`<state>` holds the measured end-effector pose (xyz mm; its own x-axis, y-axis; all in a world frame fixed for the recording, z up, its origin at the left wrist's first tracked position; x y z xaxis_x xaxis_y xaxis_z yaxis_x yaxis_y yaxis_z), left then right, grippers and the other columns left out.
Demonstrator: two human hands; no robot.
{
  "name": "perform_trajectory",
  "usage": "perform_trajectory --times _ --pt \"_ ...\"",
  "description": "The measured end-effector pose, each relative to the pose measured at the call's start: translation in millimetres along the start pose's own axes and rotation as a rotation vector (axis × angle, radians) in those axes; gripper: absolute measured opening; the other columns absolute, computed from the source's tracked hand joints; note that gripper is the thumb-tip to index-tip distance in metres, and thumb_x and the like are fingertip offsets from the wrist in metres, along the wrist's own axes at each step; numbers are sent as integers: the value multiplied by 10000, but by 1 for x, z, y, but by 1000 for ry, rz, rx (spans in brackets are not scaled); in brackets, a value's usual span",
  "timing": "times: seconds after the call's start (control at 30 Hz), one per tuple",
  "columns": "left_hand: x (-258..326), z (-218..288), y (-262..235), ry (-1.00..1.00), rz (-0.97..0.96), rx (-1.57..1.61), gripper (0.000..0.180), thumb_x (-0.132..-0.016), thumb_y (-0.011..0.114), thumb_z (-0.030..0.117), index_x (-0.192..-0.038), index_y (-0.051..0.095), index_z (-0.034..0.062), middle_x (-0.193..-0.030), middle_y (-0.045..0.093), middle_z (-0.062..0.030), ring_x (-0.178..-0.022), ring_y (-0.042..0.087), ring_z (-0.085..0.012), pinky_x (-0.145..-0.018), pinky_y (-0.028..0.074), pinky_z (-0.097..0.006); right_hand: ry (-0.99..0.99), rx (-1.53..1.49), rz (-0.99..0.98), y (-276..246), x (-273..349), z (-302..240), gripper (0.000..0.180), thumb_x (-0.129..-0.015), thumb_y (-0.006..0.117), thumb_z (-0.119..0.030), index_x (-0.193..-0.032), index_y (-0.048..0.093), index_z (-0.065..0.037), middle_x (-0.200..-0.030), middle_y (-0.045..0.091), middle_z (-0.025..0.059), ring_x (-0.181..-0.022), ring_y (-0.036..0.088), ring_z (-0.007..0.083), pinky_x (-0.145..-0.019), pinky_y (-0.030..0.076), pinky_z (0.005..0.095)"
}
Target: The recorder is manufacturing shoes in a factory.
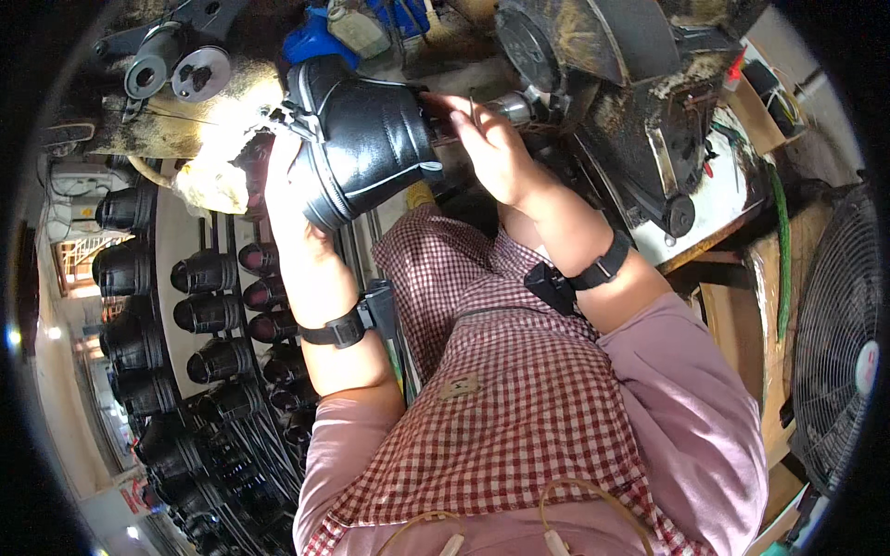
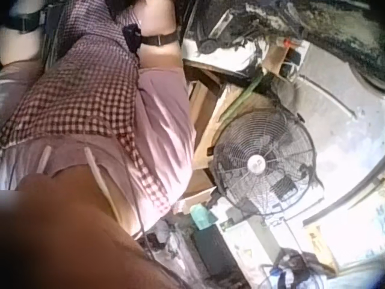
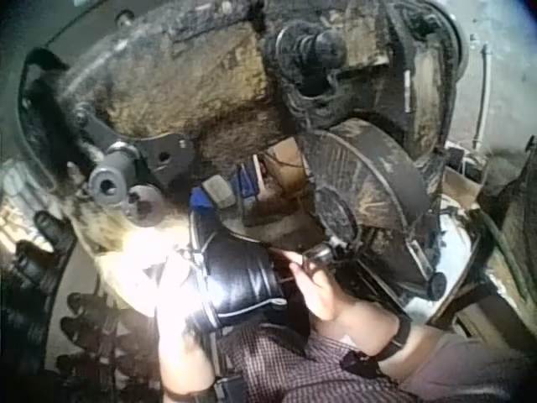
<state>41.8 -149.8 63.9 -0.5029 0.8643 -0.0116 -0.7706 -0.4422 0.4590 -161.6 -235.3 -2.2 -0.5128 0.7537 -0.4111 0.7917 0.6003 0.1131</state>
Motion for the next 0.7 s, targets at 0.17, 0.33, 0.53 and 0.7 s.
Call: perform_trajectory --times 0.17,0.33,0.53,0.7 --pt "42 -4 3 427 38 -403 675 -843 581 226 -1383 326 -88 -1318 480 -193 -1192 501 -245 -1011 407 -361 39 -39 -27 -1 3 -1 357 -1013 317 -132 -1292 480 18 -1253 561 141 -1180 508 190 -1041 349 306" --pt "103 -6 -42 382 236 143 821 -730 586 259 -1460 268 62 -1431 321 -219 -1215 460 -371 -1014 410 -459 10 159 13 -10 15 -18 289 -1008 384 -170 -1172 531 16 -1030 627 124 -936 605 179 -853 461 303" --pt "143 -24 -71 738 486 -529 768 -748 598 39 -1449 287 18 -1460 302 -217 -1302 364 -343 -1072 315 -457 -49 531 -150 54 35 -65 214 -881 620 -187 -968 515 -23 -844 591 145 -707 619 291 -599 491 342" --pt "152 -21 -56 843 391 -966 771 -735 603 22 -1438 289 -3 -1524 148 -214 -1395 207 -355 -1129 196 -474 29 279 -331 126 31 -48 211 -799 687 -172 -829 565 -2 -730 585 177 -682 604 302 -585 474 342"
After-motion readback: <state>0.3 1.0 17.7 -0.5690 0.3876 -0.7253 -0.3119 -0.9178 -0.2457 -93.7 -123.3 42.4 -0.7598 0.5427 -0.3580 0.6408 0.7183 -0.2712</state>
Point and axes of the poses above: each hand's wrist, its own x-axis away from the middle knuckle, its own y-axis out of the palm, z = x × y, the point moved 2 cm from there along -x, towards the middle knuckle
